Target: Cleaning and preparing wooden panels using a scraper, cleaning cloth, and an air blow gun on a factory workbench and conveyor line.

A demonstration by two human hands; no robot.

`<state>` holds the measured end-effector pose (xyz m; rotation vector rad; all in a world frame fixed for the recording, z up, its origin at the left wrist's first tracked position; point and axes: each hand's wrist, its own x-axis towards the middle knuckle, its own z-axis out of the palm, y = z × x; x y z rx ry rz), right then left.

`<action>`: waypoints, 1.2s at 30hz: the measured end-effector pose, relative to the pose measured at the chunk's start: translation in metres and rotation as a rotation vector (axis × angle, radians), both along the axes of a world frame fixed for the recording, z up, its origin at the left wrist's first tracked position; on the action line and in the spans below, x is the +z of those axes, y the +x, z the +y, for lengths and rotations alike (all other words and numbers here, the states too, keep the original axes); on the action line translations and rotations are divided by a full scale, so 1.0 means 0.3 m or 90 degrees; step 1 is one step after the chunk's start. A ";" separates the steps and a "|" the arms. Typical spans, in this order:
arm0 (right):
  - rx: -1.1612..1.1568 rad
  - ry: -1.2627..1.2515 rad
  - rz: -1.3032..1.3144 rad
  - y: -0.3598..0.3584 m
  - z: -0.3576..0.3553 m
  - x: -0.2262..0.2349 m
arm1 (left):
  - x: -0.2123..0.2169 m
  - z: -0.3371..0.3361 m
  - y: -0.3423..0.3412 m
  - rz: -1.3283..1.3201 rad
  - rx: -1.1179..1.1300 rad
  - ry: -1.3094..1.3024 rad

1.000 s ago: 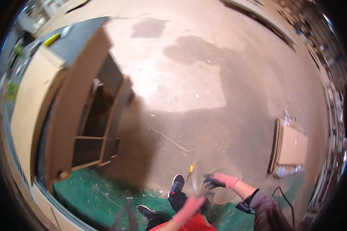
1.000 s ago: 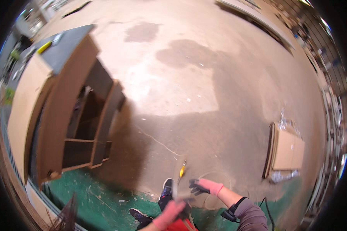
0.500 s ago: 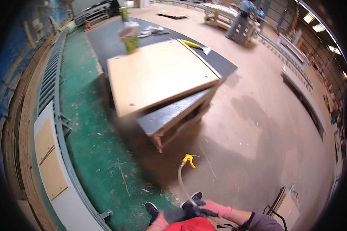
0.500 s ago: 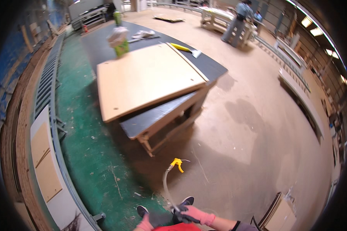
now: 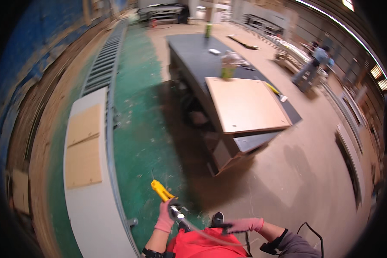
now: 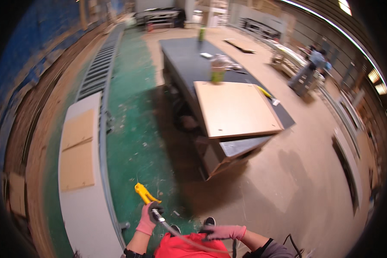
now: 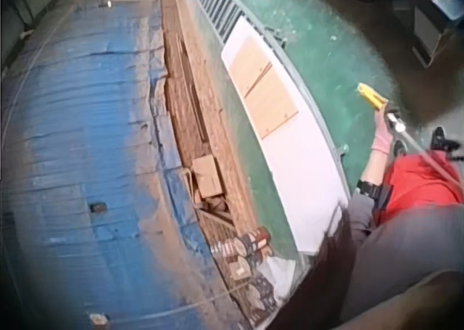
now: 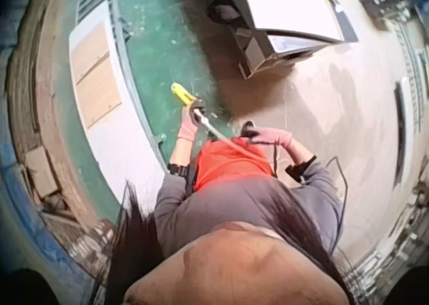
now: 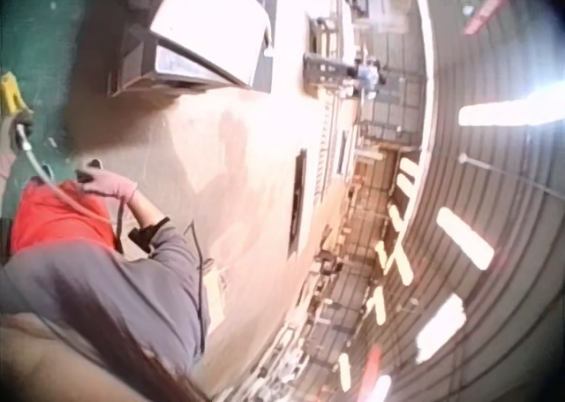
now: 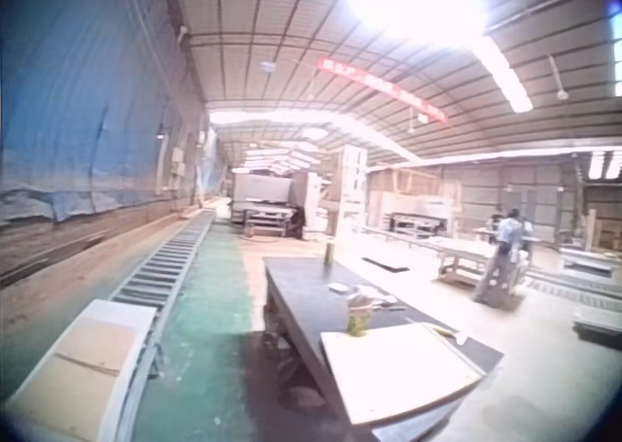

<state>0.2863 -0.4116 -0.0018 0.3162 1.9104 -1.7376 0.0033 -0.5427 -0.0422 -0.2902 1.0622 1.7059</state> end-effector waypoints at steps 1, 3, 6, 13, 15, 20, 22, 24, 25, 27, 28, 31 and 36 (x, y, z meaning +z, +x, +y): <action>-0.062 0.127 0.034 -0.104 0.028 0.053 | 0.131 -0.001 0.023 0.030 -0.020 -0.006; -0.147 0.174 0.166 -0.278 0.020 0.074 | 0.071 -0.005 0.060 0.161 -0.100 -0.005; -0.103 0.142 0.191 -0.483 -0.031 -0.002 | 0.008 0.015 0.110 0.552 -0.381 -0.099; -0.093 0.103 0.148 -0.756 0.050 -0.095 | -0.069 -0.038 -0.100 1.514 -0.551 -0.187; -0.080 -0.066 -0.048 -0.908 0.111 -0.007 | -0.031 0.019 -0.158 0.471 -0.431 -0.199; -0.028 -0.204 -0.254 -1.212 0.218 -0.041 | 0.046 0.060 -0.363 0.419 -0.236 -0.165; -0.011 -0.155 -0.251 -1.368 0.233 -0.065 | 0.121 0.041 -0.503 0.356 -0.147 -0.150; -0.006 -0.093 -0.253 -1.581 0.210 -0.041 | 0.018 -0.051 -0.645 0.497 0.016 -0.223; 0.037 0.035 -0.242 -1.692 0.201 -0.056 | -0.001 -0.088 -0.739 0.411 0.069 -0.260; 0.025 0.053 -0.199 -1.905 0.152 -0.033 | -0.088 -0.185 -0.919 0.325 0.185 -0.330; 0.040 0.054 -0.201 -2.026 0.101 -0.035 | -0.316 -0.288 -0.987 0.292 0.236 -0.353; 0.035 0.054 -0.194 -2.351 0.001 -0.141 | -0.606 -0.452 -1.276 0.394 0.131 -0.644; 0.101 0.175 -0.159 -2.778 -0.101 -0.457 | -0.875 -0.555 -1.695 0.430 -0.034 -0.827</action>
